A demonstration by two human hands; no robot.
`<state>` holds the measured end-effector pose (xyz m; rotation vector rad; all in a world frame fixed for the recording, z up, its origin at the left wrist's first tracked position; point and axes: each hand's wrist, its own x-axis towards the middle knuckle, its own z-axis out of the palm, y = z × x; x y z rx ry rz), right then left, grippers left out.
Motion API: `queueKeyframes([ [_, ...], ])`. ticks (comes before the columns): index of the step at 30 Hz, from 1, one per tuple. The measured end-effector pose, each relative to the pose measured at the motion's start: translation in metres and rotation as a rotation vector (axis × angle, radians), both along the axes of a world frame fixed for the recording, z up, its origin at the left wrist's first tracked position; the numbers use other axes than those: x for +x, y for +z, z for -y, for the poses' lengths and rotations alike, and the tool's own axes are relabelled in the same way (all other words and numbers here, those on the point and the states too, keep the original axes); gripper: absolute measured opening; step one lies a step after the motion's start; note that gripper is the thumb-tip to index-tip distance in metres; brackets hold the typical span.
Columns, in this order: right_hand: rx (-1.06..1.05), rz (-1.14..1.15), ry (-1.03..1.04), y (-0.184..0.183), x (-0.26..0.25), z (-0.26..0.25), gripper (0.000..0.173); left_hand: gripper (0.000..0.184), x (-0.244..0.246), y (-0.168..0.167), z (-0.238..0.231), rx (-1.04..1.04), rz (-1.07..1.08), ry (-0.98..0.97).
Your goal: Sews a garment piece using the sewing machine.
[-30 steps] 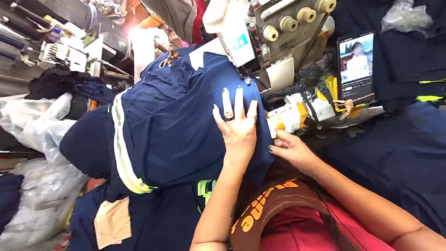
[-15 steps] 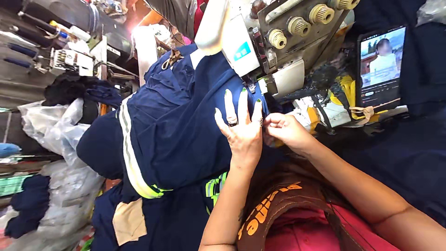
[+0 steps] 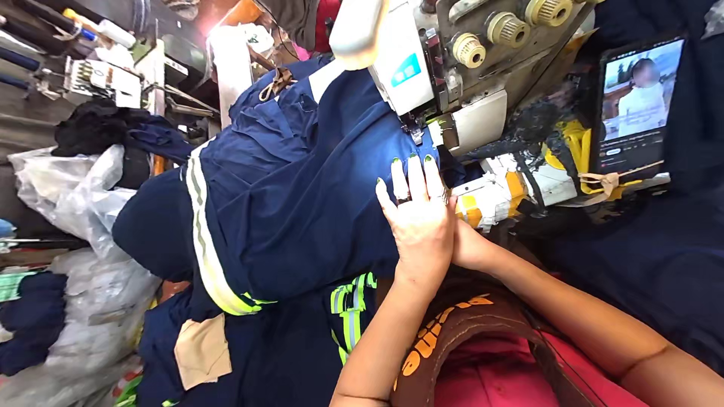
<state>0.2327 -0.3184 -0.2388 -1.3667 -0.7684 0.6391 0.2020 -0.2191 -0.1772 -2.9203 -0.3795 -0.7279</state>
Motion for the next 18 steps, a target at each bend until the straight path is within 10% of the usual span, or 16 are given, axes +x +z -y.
queueKeyframes([
  [18, -0.179, 0.073, 0.182, 0.023, 0.017, -0.032, 0.033, 0.035, 0.038, 0.028, -0.093, -0.41, 0.06, -0.071],
])
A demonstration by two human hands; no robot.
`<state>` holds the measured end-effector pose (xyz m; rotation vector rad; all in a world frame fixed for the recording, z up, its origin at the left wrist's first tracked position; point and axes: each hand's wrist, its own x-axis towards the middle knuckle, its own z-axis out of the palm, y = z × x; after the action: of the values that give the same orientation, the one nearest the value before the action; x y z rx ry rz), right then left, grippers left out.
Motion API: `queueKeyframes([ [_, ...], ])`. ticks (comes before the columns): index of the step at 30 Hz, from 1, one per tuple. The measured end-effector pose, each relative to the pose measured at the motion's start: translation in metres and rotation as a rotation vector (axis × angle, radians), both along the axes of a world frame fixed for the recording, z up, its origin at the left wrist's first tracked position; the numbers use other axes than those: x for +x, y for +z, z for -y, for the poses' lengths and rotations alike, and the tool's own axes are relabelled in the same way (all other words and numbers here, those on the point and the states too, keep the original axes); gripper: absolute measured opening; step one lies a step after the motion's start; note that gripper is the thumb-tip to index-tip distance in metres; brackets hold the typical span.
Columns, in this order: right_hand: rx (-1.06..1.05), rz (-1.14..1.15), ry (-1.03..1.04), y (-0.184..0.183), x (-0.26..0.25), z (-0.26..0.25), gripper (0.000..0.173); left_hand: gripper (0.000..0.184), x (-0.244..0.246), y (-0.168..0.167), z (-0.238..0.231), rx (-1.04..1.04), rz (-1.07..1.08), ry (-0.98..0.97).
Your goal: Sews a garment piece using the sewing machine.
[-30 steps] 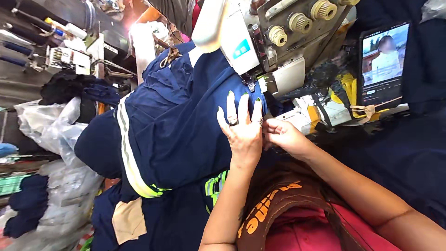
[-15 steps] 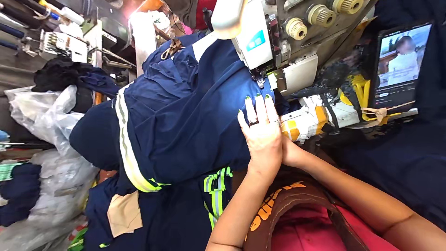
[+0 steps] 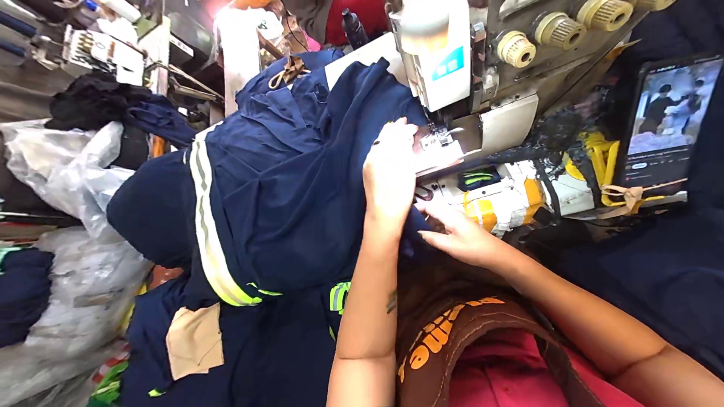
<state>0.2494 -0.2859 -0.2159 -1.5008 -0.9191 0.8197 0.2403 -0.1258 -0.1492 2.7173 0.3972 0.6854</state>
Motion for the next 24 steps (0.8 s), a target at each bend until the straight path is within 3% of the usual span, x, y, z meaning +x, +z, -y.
queueKeyframes([
  [6, 0.215, 0.169, -0.236, 0.031, 0.016, -0.009, 0.026, 0.029, -0.048, 0.0, -0.027, 0.125, 0.249, 0.157],
  [8, 0.213, 0.269, -0.337, 0.043, 0.023, -0.017, 0.035, 0.027, -0.066, -0.003, -0.018, 0.141, 0.332, 0.166],
  [11, 0.168, 0.317, -0.314, 0.054, 0.032, -0.027, 0.055, 0.024, -0.085, -0.007, -0.003, 0.115, 0.44, 0.161],
  [13, 0.123, 0.36, -0.273, 0.054, 0.034, -0.025, 0.051, 0.023, -0.094, -0.01, 0.008, 0.111, 0.474, 0.16],
  [16, -0.005, 0.562, -0.281, 0.051, 0.033, -0.008, 0.04, 0.022, -0.101, -0.023, 0.022, 0.115, 0.411, 0.133],
  [20, -0.314, 0.79, -0.489, 0.046, 0.042, 0.019, 0.032, 0.027, -0.101, -0.047, 0.04, 0.035, 0.174, 0.014],
  [22, -0.369, 0.795, -0.55, 0.042, 0.048, 0.028, 0.035, 0.028, -0.115, -0.031, 0.03, -0.015, 0.14, 0.063],
  [24, -0.363, 0.781, -0.551, 0.037, 0.051, 0.038, 0.035, 0.029, -0.152, 0.005, -0.009, -0.001, 0.205, 0.259],
])
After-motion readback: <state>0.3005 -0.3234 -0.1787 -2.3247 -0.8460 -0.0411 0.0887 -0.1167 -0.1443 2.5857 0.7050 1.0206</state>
